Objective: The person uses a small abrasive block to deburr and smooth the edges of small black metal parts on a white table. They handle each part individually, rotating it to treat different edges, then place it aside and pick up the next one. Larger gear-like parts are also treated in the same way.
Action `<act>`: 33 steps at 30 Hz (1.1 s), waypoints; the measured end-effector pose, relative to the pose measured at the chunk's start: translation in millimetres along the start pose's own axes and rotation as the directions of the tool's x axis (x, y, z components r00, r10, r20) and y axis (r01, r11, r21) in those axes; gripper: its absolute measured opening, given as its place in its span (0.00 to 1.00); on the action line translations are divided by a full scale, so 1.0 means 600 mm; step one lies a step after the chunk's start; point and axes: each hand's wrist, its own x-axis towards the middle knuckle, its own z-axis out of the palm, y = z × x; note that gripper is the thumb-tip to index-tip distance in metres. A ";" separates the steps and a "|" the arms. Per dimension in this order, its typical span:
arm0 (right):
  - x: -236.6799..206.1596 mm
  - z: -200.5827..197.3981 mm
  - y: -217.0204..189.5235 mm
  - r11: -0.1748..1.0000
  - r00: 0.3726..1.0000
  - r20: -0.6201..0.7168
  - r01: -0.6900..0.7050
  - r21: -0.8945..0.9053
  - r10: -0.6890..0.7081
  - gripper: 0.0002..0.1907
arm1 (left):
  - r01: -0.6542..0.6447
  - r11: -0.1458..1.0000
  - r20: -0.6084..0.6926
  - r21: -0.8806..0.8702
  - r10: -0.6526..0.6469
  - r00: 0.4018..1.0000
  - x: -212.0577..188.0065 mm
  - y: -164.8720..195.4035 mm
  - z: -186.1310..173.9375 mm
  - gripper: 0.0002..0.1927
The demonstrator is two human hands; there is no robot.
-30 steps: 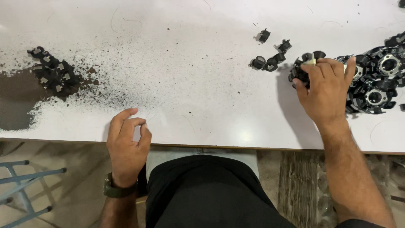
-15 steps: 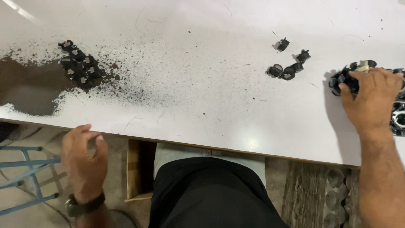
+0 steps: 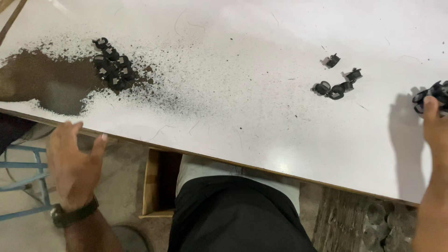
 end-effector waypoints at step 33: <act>-0.202 0.009 -0.315 0.465 0.965 0.197 -0.256 0.847 0.171 0.11 | -0.713 0.529 0.348 -0.461 0.847 0.403 0.049 0.486 0.199 0.34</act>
